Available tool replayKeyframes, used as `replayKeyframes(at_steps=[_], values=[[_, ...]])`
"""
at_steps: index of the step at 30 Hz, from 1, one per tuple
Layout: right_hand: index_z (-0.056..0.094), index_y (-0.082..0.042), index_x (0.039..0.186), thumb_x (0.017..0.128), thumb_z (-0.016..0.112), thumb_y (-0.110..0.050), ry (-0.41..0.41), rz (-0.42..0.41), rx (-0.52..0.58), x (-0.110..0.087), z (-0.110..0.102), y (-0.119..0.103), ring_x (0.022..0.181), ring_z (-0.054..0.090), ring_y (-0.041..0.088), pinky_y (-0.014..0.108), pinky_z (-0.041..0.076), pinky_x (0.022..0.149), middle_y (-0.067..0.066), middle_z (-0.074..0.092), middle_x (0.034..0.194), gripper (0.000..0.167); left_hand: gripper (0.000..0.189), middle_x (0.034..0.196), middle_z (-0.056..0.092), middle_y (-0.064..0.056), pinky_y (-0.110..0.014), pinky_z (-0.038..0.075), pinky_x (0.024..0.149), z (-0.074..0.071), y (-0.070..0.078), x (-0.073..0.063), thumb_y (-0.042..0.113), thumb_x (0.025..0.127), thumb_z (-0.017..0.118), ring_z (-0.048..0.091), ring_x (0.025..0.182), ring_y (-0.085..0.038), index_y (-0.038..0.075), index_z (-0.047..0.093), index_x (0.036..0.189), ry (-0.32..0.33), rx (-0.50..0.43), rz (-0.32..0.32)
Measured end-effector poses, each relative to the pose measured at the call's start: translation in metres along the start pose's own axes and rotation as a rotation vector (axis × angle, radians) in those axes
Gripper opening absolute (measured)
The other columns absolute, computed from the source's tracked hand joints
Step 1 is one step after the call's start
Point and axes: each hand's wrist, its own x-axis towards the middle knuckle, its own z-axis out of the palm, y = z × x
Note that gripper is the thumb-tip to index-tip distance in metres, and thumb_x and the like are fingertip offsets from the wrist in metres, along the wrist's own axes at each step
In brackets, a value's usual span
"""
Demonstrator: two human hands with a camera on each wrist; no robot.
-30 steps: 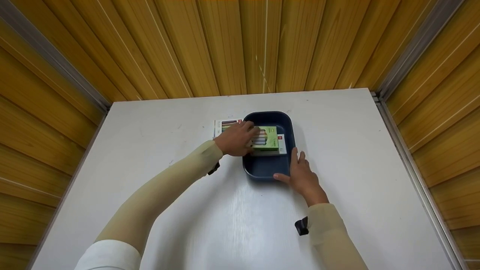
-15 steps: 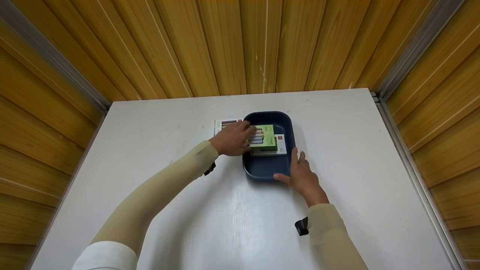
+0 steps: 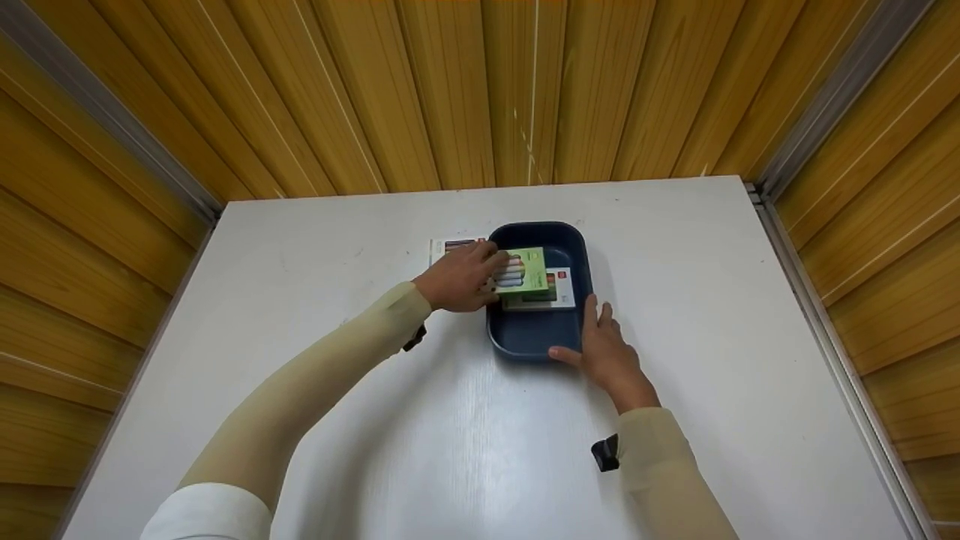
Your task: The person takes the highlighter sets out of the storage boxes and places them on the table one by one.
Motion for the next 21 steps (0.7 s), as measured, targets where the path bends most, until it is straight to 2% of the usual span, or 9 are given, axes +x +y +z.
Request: replayKeyframes(at_steps=[10,16,21], values=[[-0.022,-0.006,0.151,0.077,0.057,-0.074,0.006,0.002,0.019,-0.0021,0.0009,0.0001,0.143,-0.005,0.053,0.069,0.01,0.111,0.032,-0.017,0.155,0.128,0.064,0.141,0.042,-0.008,-0.034,0.039,0.111,0.0011,-0.0041,-0.004,0.044,0.094,0.055,0.048,0.125,-0.021,0.016,0.032,0.147,-0.013,-0.045,-0.005],[-0.021,-0.005,0.151,0.08,0.058,-0.071,0.008,-0.01,0.02,-0.0035,0.0005,-0.0005,0.142,-0.003,0.054,0.069,0.012,0.111,0.033,-0.016,0.155,0.125,0.064,0.143,0.04,-0.01,-0.036,0.04,0.109,0.0034,-0.0063,-0.0062,0.044,0.094,0.054,0.049,0.123,-0.023,0.015,0.032,0.146,0.006,-0.026,0.015],[-0.021,-0.005,0.15,0.082,0.059,-0.068,0.015,-0.016,0.025,-0.0036,-0.0002,-0.0021,0.142,-0.004,0.054,0.069,0.011,0.111,0.033,-0.016,0.155,0.123,0.064,0.143,0.04,-0.01,-0.036,0.033,0.115,0.0033,-0.0097,-0.0073,0.043,0.094,0.055,0.045,0.13,-0.023,0.015,0.032,0.146,0.024,-0.041,0.009]])
